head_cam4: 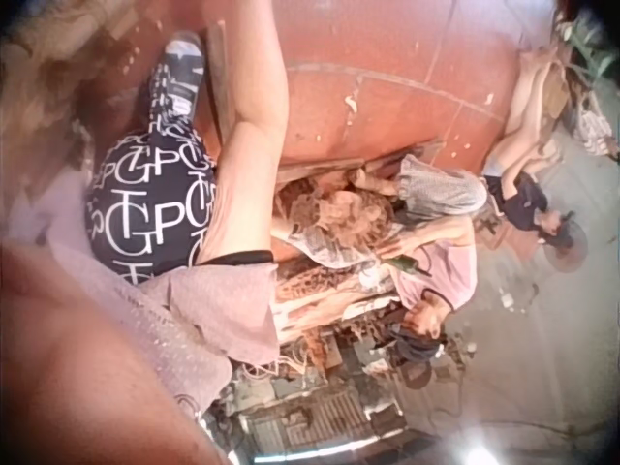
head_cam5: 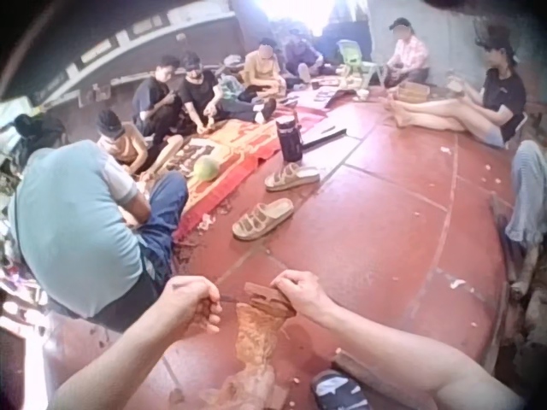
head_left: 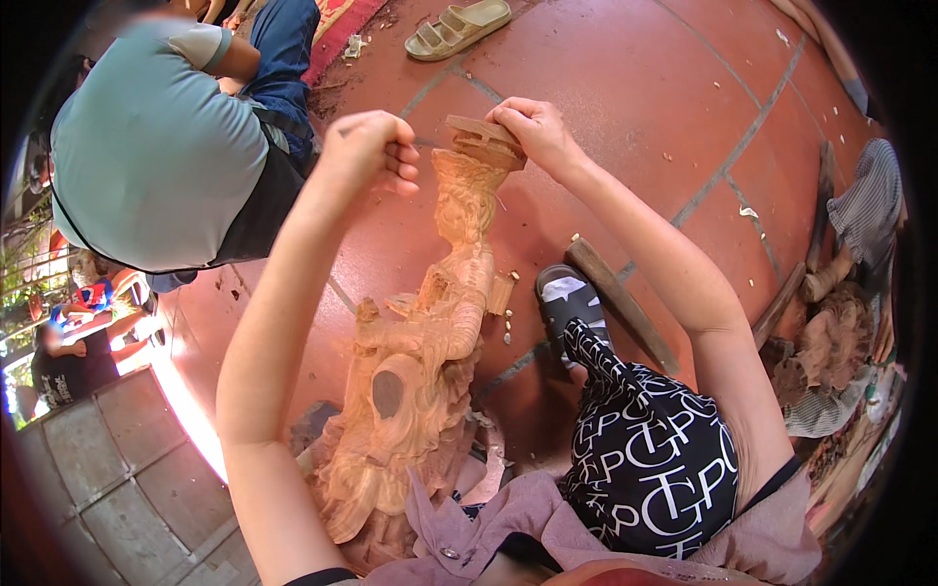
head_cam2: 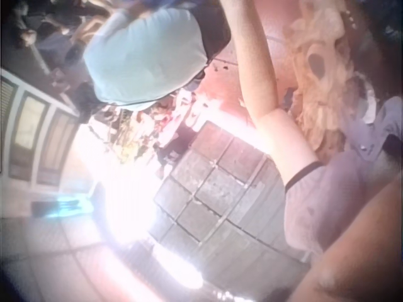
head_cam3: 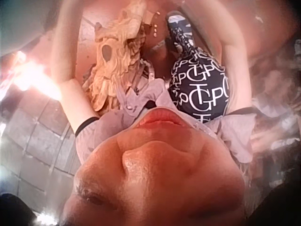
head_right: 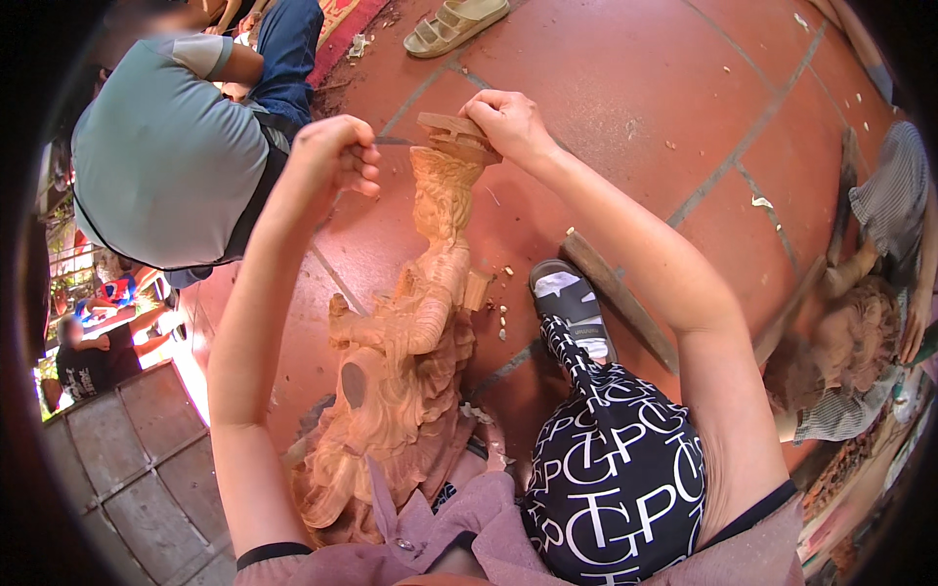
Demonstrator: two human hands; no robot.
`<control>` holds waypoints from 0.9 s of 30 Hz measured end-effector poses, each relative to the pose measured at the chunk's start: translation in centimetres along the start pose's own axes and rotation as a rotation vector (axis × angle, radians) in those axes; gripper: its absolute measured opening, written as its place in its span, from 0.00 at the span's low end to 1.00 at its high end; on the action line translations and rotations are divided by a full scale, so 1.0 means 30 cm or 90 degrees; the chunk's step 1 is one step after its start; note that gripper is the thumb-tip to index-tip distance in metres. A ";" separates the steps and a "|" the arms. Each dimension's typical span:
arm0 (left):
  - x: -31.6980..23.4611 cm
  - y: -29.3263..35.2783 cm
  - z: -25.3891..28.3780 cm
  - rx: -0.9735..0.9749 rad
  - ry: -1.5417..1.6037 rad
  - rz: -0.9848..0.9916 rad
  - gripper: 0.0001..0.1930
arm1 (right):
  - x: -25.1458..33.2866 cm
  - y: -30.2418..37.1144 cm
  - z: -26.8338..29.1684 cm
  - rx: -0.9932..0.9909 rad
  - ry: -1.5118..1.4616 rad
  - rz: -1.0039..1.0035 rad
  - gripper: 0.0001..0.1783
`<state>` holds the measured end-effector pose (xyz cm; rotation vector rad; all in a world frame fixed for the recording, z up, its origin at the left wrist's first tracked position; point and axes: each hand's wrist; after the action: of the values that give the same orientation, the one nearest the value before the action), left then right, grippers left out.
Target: The person carves a piece of wood using a small knife, shaping and refining its surface while sitting on the floor. The person holds the wood with one hand and uses the knife with the other to remove small shavings.
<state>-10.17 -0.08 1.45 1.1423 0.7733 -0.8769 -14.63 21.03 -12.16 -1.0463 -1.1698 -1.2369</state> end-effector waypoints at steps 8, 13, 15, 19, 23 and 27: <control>-0.045 0.095 -0.076 0.073 0.159 -0.036 0.08 | 0.009 0.009 0.009 0.014 -0.009 -0.019 0.14; -0.014 0.050 -0.050 0.008 0.014 -0.021 0.08 | -0.009 0.000 -0.002 -0.004 -0.022 0.018 0.14; 0.023 0.033 -0.056 0.001 0.023 -0.014 0.08 | 0.000 -0.003 -0.006 -0.002 -0.006 0.024 0.14; -0.005 0.051 -0.072 0.043 0.135 -0.058 0.08 | -0.002 0.005 -0.003 0.001 -0.011 0.001 0.14; -0.056 0.047 -0.034 0.020 0.052 -0.040 0.08 | -0.004 0.000 0.002 -0.002 -0.007 0.012 0.15; -0.046 0.042 -0.070 0.041 0.060 0.014 0.08 | 0.000 -0.001 0.000 -0.012 -0.008 0.003 0.15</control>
<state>-9.86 2.43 2.68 1.2533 0.8131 -0.8400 -14.65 21.02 -12.15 -1.0712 -1.1666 -1.2412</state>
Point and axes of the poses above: each hand's wrist, its own y-axis away from the middle knuckle, its own z-axis out of the back of the hand, x = y × z, and after that the axes turned 11 degrees about -x, right-handed
